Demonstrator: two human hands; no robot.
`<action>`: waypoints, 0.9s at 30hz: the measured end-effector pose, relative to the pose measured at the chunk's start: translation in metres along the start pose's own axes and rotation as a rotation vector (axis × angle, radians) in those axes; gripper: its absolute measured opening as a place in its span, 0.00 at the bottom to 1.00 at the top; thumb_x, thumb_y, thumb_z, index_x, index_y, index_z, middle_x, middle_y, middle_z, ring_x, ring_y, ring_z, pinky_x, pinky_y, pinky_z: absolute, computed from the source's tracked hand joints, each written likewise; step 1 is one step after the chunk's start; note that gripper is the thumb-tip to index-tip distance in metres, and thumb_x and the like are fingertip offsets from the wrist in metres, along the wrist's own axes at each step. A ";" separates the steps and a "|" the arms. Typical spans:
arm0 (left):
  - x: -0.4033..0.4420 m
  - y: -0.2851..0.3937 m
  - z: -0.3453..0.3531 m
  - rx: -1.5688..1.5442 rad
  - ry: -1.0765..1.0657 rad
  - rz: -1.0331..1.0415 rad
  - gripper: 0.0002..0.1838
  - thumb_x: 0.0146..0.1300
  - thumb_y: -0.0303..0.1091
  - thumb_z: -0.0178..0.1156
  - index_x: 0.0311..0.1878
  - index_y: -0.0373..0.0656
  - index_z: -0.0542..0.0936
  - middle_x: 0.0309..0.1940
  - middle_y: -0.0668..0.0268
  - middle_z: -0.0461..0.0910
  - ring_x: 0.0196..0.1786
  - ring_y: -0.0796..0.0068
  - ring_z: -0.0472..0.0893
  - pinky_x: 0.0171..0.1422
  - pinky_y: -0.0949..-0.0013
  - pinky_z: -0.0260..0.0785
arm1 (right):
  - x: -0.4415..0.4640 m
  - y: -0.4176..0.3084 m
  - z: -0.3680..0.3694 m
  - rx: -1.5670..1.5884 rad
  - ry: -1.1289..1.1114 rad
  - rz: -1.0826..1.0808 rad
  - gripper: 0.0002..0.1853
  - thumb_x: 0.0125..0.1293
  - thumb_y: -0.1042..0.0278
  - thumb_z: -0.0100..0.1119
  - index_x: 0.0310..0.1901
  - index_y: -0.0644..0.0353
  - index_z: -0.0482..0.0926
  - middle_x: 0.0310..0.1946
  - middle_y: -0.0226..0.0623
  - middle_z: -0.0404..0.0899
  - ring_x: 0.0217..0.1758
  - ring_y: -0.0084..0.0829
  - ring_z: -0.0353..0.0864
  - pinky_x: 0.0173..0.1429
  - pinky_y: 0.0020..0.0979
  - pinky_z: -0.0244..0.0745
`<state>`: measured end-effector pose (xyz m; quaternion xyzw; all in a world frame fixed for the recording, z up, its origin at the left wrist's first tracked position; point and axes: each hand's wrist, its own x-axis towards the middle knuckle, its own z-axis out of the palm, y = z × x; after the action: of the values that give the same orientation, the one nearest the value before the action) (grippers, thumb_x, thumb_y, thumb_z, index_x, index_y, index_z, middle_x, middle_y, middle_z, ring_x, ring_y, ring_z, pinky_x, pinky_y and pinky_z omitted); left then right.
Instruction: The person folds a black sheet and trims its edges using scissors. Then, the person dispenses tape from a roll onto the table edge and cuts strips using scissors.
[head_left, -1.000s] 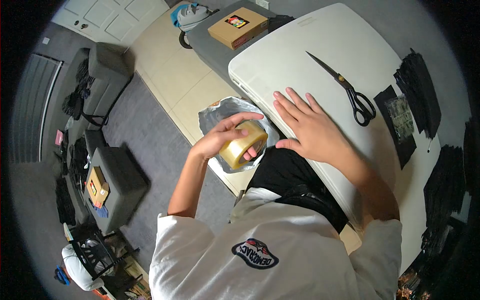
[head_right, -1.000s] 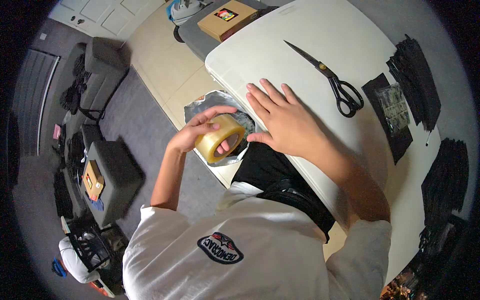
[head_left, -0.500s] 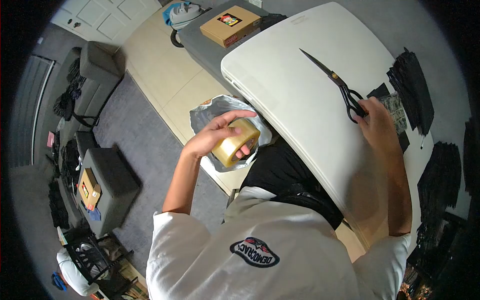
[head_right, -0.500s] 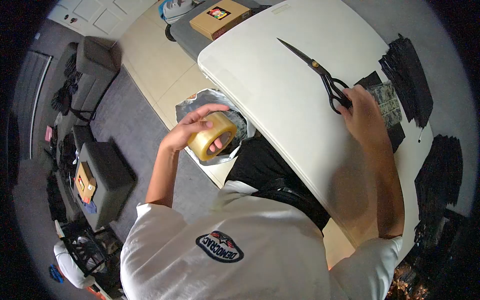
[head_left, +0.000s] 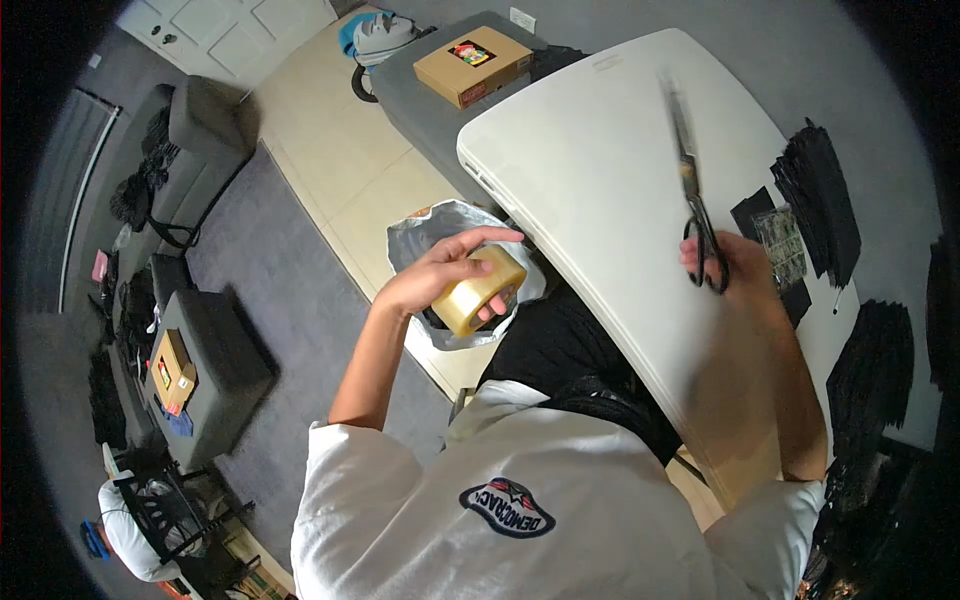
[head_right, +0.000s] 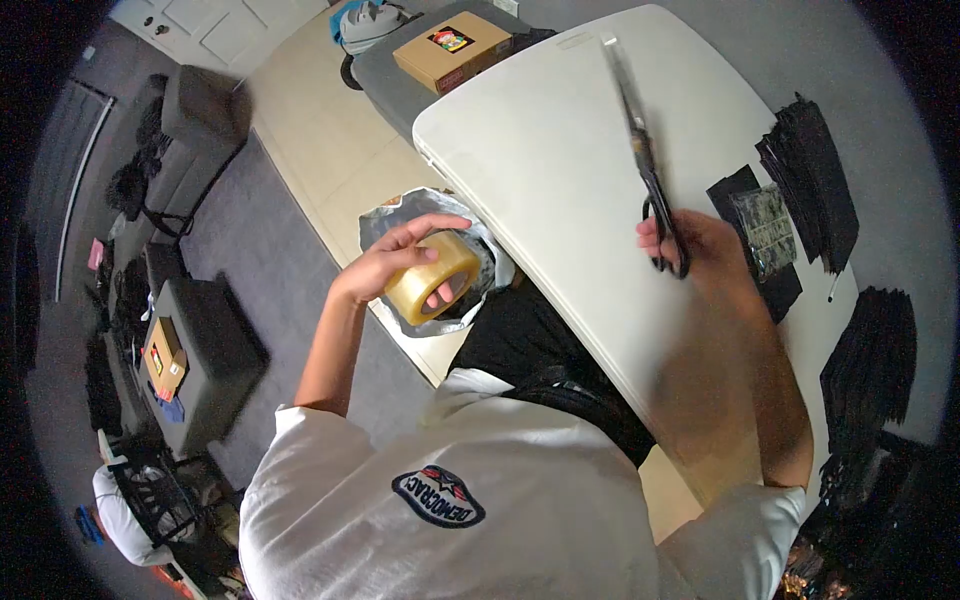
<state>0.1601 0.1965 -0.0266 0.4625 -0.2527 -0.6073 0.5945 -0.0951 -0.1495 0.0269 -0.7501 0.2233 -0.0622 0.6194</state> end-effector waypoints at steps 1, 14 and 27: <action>0.001 0.000 0.000 -0.003 -0.006 0.002 0.25 0.80 0.31 0.52 0.78 0.45 0.69 0.34 0.54 0.87 0.34 0.70 0.88 0.41 0.69 0.81 | -0.011 -0.004 0.005 -0.001 -0.005 0.003 0.19 0.66 0.64 0.77 0.51 0.67 0.84 0.38 0.33 0.86 0.35 0.22 0.81 0.42 0.27 0.78; 0.001 -0.002 0.001 0.013 0.047 -0.022 0.30 0.74 0.30 0.54 0.78 0.43 0.68 0.46 0.53 0.84 0.37 0.66 0.90 0.39 0.68 0.85 | -0.080 -0.024 0.042 0.218 -0.532 0.688 0.17 0.62 0.59 0.75 0.39 0.57 0.75 0.28 0.27 0.77 0.28 0.23 0.82 0.35 0.29 0.80; 0.002 -0.005 0.003 -0.023 0.063 -0.002 0.28 0.75 0.29 0.54 0.77 0.41 0.69 0.45 0.52 0.84 0.36 0.66 0.90 0.37 0.69 0.86 | -0.062 -0.053 0.072 -0.405 -0.660 0.395 0.25 0.70 0.43 0.70 0.36 0.61 0.80 0.23 0.31 0.83 0.26 0.26 0.87 0.33 0.29 0.78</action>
<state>0.1554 0.1947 -0.0303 0.4748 -0.2264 -0.5958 0.6069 -0.1098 -0.0518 0.0725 -0.7789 0.1603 0.3459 0.4980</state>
